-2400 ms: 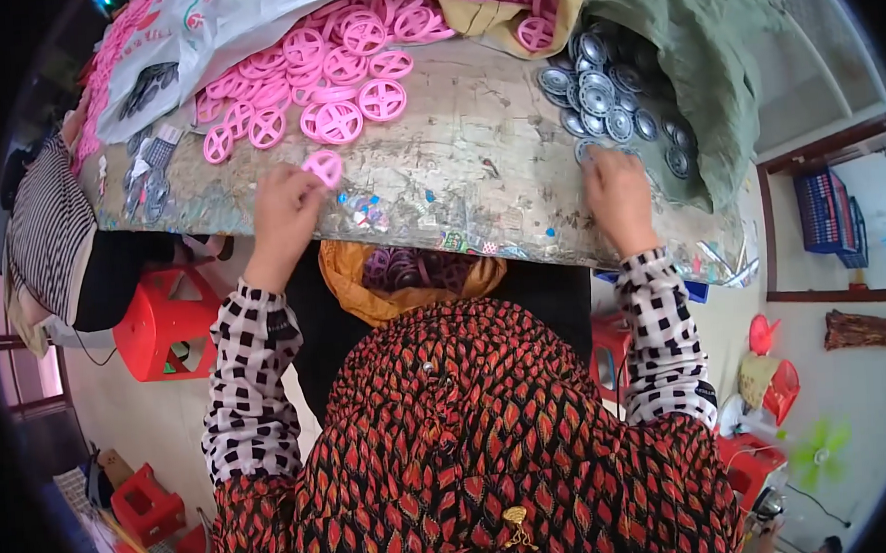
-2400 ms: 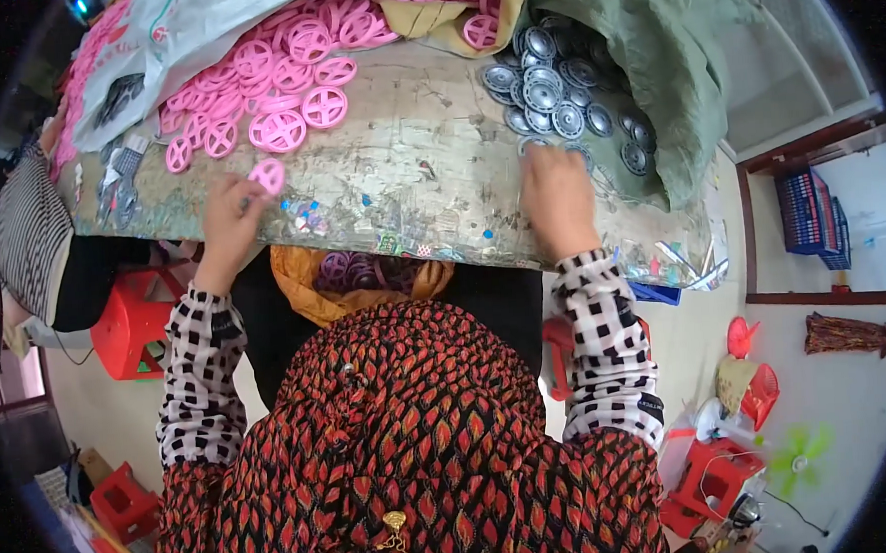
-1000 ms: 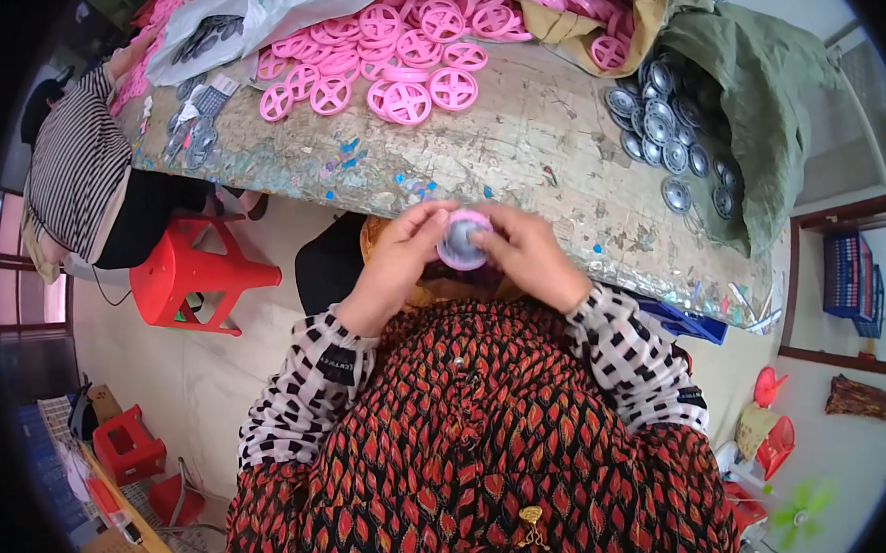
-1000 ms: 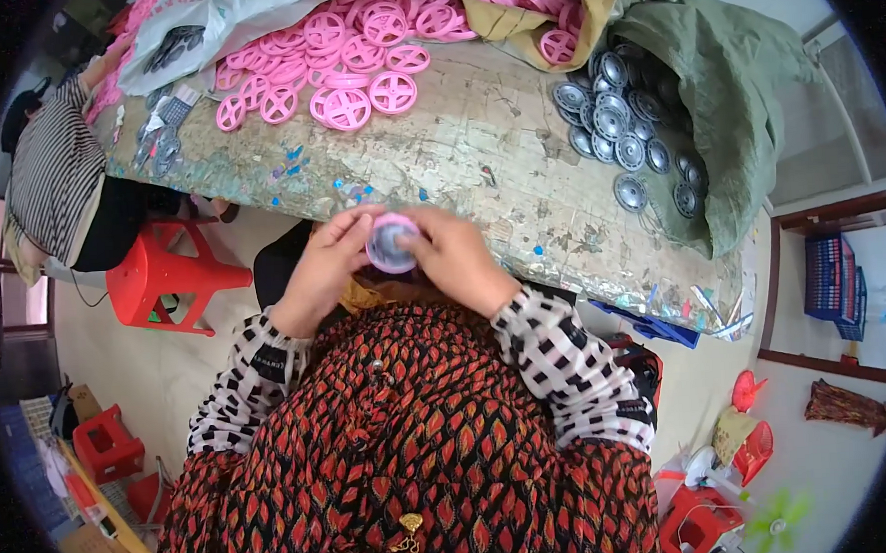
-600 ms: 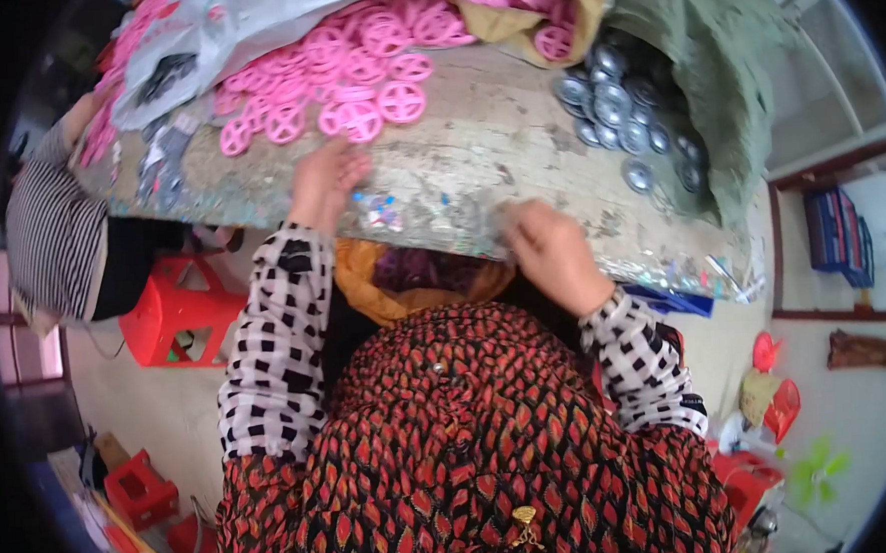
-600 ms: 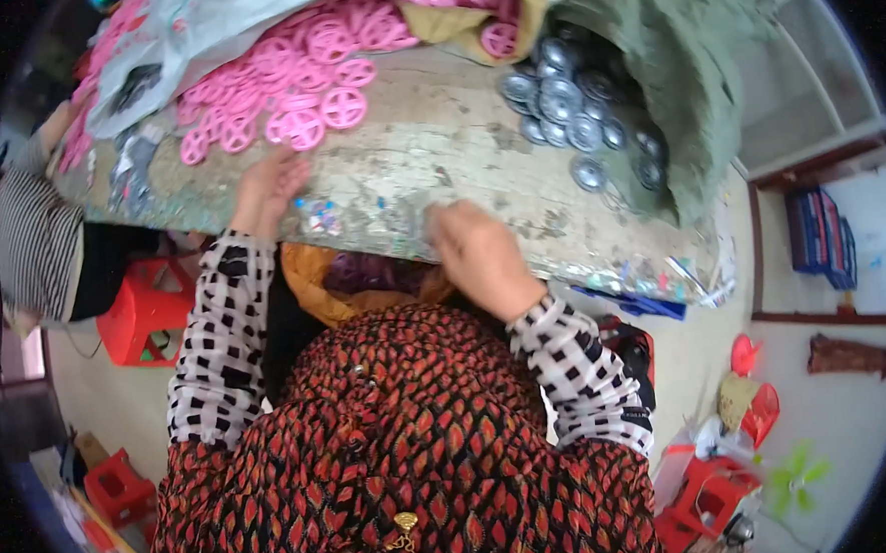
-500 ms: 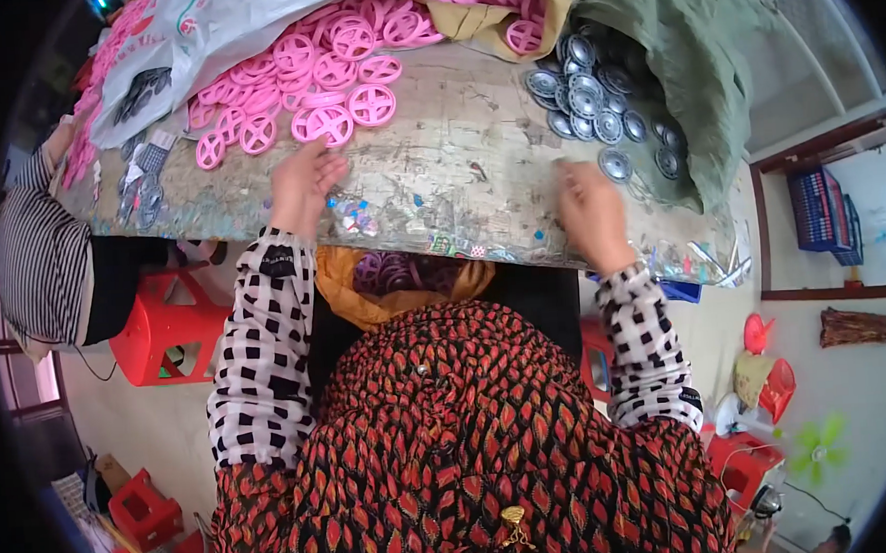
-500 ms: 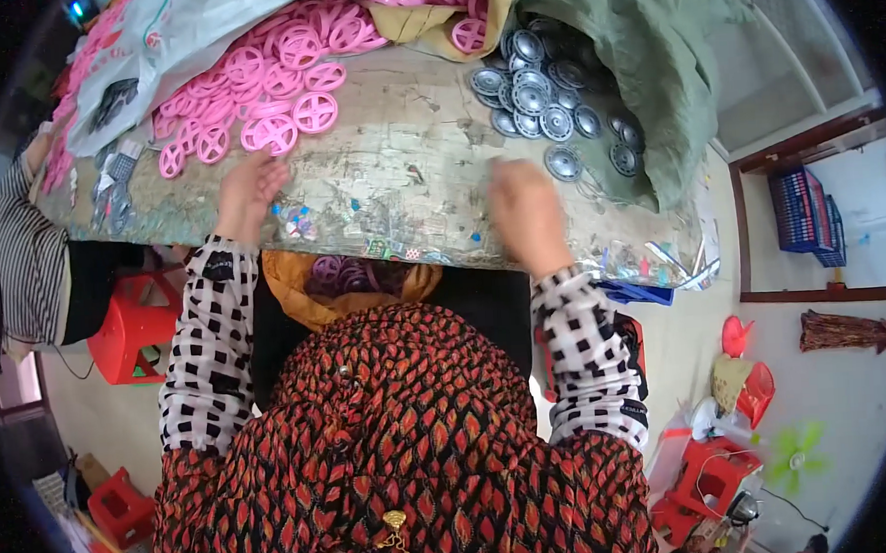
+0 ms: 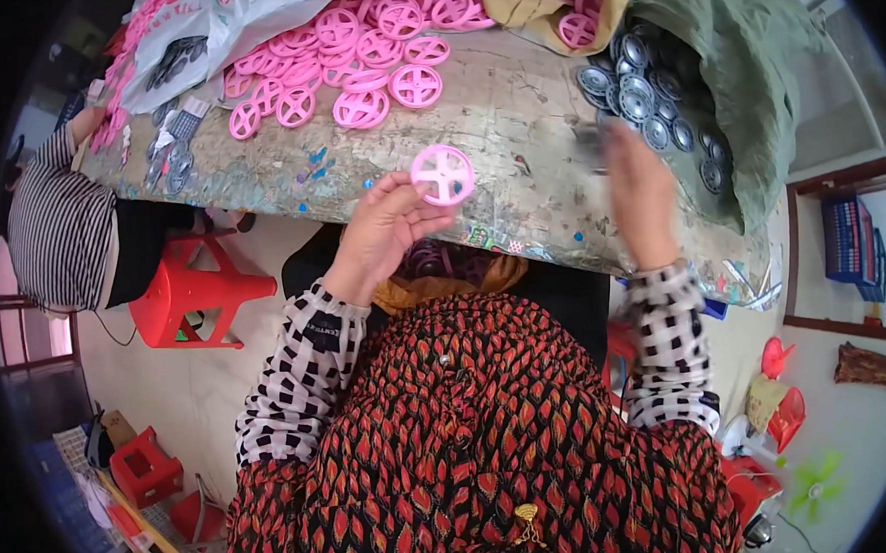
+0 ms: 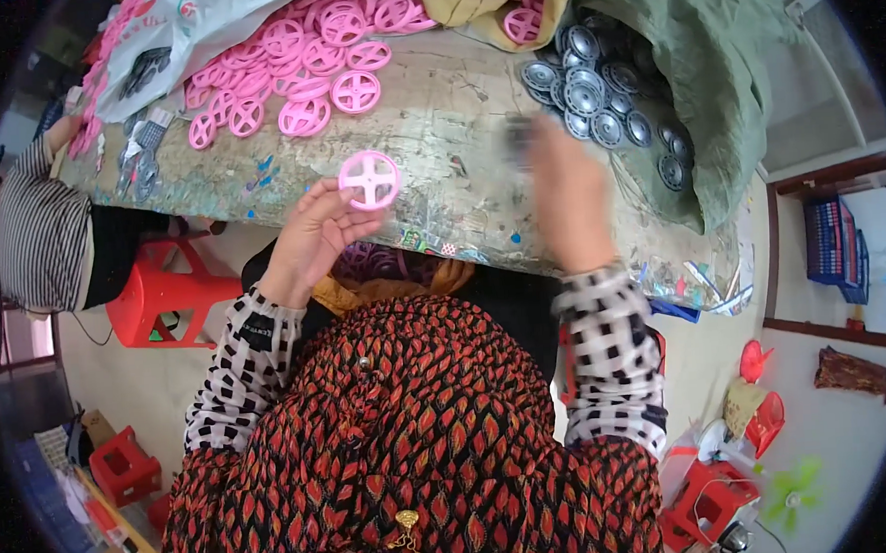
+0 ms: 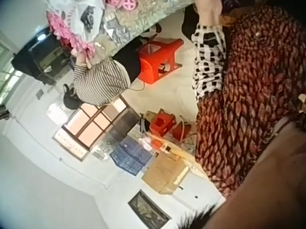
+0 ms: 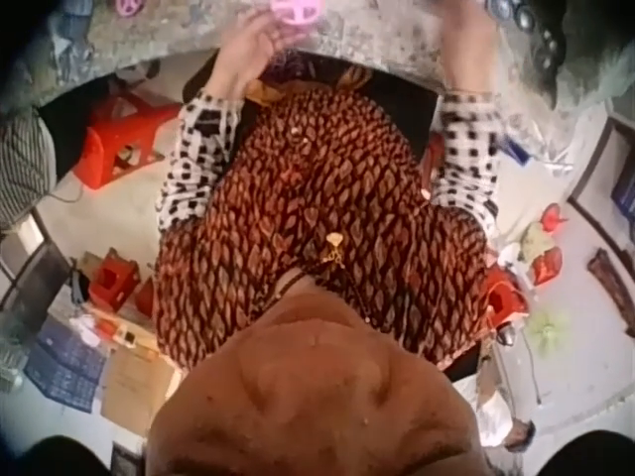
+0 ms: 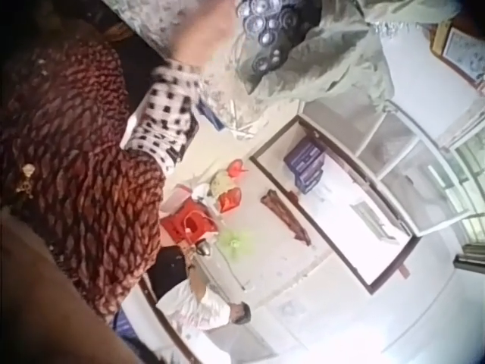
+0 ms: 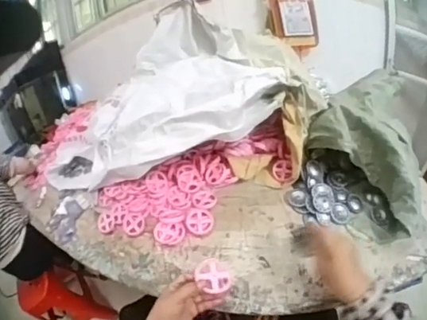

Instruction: Assembling small pink plastic components into metal circular frames on a workbench.

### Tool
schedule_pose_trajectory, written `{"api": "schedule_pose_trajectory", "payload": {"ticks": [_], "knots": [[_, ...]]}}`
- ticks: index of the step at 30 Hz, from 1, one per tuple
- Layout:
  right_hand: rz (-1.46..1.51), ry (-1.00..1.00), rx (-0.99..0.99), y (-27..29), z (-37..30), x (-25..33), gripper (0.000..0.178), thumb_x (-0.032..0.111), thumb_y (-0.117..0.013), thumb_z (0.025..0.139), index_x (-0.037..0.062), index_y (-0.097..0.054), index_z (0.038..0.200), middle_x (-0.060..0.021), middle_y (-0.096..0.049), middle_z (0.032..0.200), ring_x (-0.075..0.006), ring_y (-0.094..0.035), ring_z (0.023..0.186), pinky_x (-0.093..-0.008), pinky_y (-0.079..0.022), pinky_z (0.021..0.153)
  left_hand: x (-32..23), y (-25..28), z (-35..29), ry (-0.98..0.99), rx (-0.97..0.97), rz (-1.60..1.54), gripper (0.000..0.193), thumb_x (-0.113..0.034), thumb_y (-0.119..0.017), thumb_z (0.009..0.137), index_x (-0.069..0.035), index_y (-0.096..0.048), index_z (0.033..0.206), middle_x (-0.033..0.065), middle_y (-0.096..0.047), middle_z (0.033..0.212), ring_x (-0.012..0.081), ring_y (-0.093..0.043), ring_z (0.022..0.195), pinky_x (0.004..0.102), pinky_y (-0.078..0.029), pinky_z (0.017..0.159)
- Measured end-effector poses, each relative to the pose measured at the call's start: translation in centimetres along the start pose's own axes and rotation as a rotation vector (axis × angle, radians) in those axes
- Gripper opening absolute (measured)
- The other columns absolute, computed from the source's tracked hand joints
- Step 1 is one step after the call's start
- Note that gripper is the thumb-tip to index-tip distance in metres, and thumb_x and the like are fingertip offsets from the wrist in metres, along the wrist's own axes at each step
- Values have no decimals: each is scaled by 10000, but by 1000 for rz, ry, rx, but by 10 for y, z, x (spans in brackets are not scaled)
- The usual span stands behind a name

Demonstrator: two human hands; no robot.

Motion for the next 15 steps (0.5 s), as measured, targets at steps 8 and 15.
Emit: {"api": "schedule_pose_trajectory", "payload": {"ticks": [8,15], "knots": [[129,527,213,-62,-36,140,409,34,-636,757,40,-609,1165,-131,-613,1172,-321,-609,1022,-397,-518,820,20,-13,-6,46,70,-102,266,-175,-508,1005,-12,-543,1212,120,-654,1069,265,-679,956,449,-569,881],[298,363,250,-87,-62,133,447,-26,-636,732,27,-606,1175,-149,-589,1213,-338,-595,1033,-416,-497,875,35,-4,-13,28,7,-182,269,-244,-474,1027,-34,-564,1168,109,-651,1055,229,-660,958,447,-559,878]]}}
Point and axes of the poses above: each hand's wrist, its own z-axis towards the middle knuckle, its own y-axis out of the back of the hand, x = y × z, the point moved 10 cm from there along z, towards the middle knuckle
